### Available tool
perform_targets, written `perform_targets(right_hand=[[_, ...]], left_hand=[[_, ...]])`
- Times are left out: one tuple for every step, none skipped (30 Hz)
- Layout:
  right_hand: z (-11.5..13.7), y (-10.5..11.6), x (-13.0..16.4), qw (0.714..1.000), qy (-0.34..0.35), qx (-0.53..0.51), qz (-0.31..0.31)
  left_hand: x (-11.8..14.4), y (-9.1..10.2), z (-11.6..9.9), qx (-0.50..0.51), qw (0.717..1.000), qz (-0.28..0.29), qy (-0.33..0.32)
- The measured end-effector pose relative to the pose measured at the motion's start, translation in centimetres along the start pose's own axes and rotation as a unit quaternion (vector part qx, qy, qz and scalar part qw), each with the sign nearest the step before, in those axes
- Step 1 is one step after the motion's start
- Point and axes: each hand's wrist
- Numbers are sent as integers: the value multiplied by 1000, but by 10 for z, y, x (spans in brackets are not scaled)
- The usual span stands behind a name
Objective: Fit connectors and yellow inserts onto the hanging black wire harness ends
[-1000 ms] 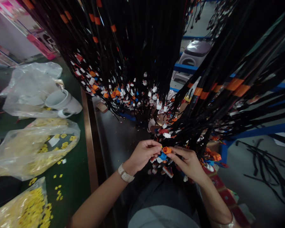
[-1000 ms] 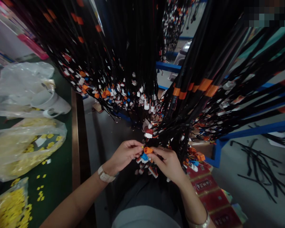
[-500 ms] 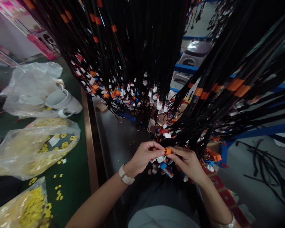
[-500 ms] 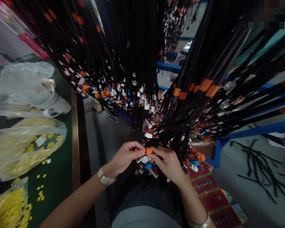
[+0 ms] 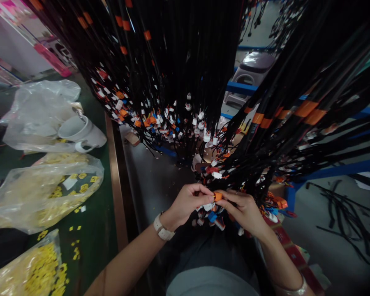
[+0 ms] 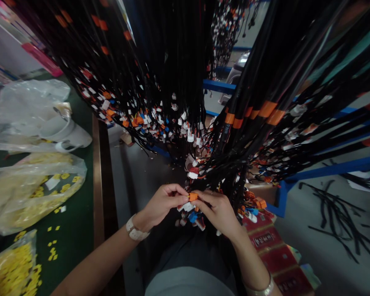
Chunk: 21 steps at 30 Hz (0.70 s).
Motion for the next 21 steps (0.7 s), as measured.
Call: perform_targets(right_hand=[[0, 0, 0, 1000, 1, 0, 1], [0, 1, 0, 1000, 2, 0, 4], [0, 1, 0, 1000, 3, -1, 8], [1, 2, 0, 1000, 4, -2, 12], [1, 2, 0, 1000, 5, -4, 15], [2, 3, 0, 1000, 6, -5, 18], [2, 3, 0, 1000, 7, -6, 18], [3, 3, 0, 1000, 9, -6, 17], [3, 3, 1, 1000, 9, -4, 17], [3, 3, 1, 1000, 11, -1, 17], [4, 3, 1, 1000, 14, 2, 17], [4, 2, 1, 1000, 17, 6, 17], [4, 2, 1, 1000, 19, 8, 16], [4, 2, 1, 1000, 20, 9, 16], [3, 2, 1, 1000, 22, 9, 14], [3, 1, 2, 1000, 25, 8, 12], [3, 1, 2, 1000, 26, 7, 11], [3, 1, 2, 1000, 29, 5, 9], [3, 1, 1, 999, 32, 5, 9], [3, 1, 1, 999, 33, 4, 10], [3, 1, 1, 999, 33, 4, 13]], left_hand=[[0, 0, 0, 7, 1000, 1, 7], [0, 0, 0, 17, 1000, 5, 17], [0, 1, 0, 30, 999, 14, 32], [0, 1, 1, 42, 997, 28, 49], [-1, 2, 1, 54, 995, 46, 68], [-1, 2, 1, 64, 992, 65, 87], [-1, 3, 1, 72, 989, 81, 101], [-1, 4, 1, 79, 986, 92, 111], [-1, 4, 1, 85, 985, 98, 117], [-1, 5, 0, 88, 984, 102, 120], [-1, 5, 0, 89, 983, 104, 120], [0, 5, -1, 89, 984, 103, 118], [0, 5, -1, 88, 984, 103, 117], [1, 5, -1, 85, 984, 105, 118], [1, 5, -1, 82, 983, 109, 120], [1, 4, -1, 80, 983, 115, 120], [1, 4, -1, 78, 983, 121, 117], [1, 3, 0, 77, 983, 126, 112], [1, 2, 1, 79, 983, 128, 104], [1, 2, 2, 82, 984, 126, 95], [1, 1, 3, 85, 985, 124, 86]])
Point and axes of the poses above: each hand's wrist, its own x-axis away from the middle knuckle, its own y-axis out of the back of the hand, z = x × y, and after that the axes turned 1 degree about z, right-handed
